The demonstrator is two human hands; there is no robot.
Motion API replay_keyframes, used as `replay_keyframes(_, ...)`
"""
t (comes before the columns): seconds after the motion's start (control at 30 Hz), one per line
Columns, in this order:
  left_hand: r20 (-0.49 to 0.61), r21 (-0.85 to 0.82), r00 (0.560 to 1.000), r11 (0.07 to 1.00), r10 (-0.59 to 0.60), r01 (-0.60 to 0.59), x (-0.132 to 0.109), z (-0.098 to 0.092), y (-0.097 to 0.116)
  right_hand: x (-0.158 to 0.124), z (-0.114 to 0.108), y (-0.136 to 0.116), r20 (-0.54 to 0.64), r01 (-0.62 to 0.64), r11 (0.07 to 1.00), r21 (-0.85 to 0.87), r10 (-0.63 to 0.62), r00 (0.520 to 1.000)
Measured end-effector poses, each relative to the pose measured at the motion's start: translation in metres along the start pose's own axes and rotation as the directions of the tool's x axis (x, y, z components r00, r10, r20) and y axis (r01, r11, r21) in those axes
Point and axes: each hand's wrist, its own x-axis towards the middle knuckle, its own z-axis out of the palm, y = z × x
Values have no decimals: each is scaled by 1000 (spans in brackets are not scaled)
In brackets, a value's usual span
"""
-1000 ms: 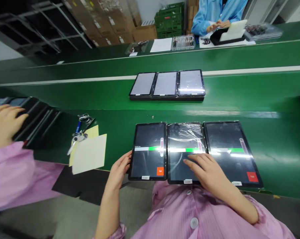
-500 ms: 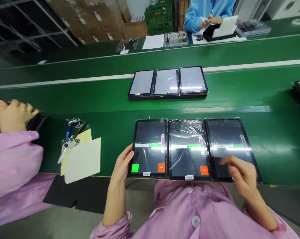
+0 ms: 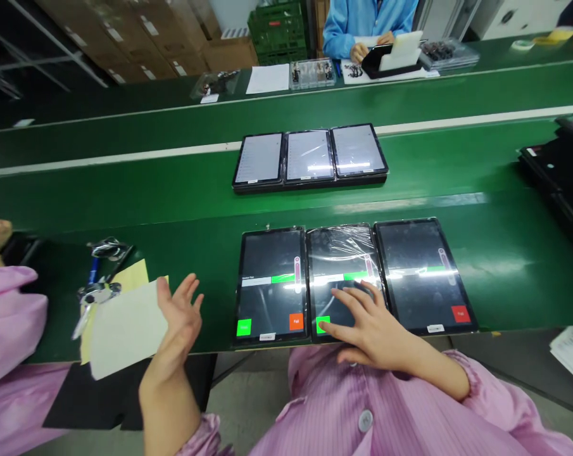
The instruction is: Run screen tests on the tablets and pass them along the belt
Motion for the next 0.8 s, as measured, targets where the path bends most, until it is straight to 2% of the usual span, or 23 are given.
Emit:
replay_keyframes(0.07,69,77,995,994,70,-75,15,1,22,-1,-1,2,1,36,999,-26,-36,999)
replay_keyframes(0.13,184,258,971,946,150,-195,33,11,48,-12,-12,11,-37,5,997,-82,-8,999)
replay_keyframes(0.2,280,404,933,855,224,-327,55,24,73,-34,-29,27,-117,-96,989,-115,82,990)
replay_keyframes(0.3,390,477,875,750,286,-458,95,44,99,-77,-52,51,-191,-270,958,-99,248,950)
replay_keyframes(0.37,449,495,855,724,260,-480,123,56,110,-99,-56,57,-186,-318,944,-84,298,936)
replay_keyframes(0.47,470,540,865,717,178,-441,156,73,122,-114,-49,52,-136,-287,955,-75,275,952)
replay_keyframes(0.57,457,592,881,698,121,-403,171,81,132,-116,-46,46,-79,-260,963,-69,254,964)
replay_keyframes(0.63,440,636,894,676,80,-373,171,81,137,-120,-51,55,-119,-299,954,-14,295,948)
replay_keyframes(0.67,432,653,900,668,59,-357,170,80,139,-123,-55,65,-170,-343,938,53,347,922)
replay_keyframes(0.7,427,663,904,666,39,-342,168,79,141,-125,-57,80,-230,-401,905,141,424,876)
replay_keyframes(0.73,422,668,906,667,24,-329,166,78,142,-126,-59,98,-281,-467,850,245,523,804)
replay_keyframes(0.8,412,675,911,668,9,-312,162,79,145,-122,-54,138,-322,-560,689,460,718,618)
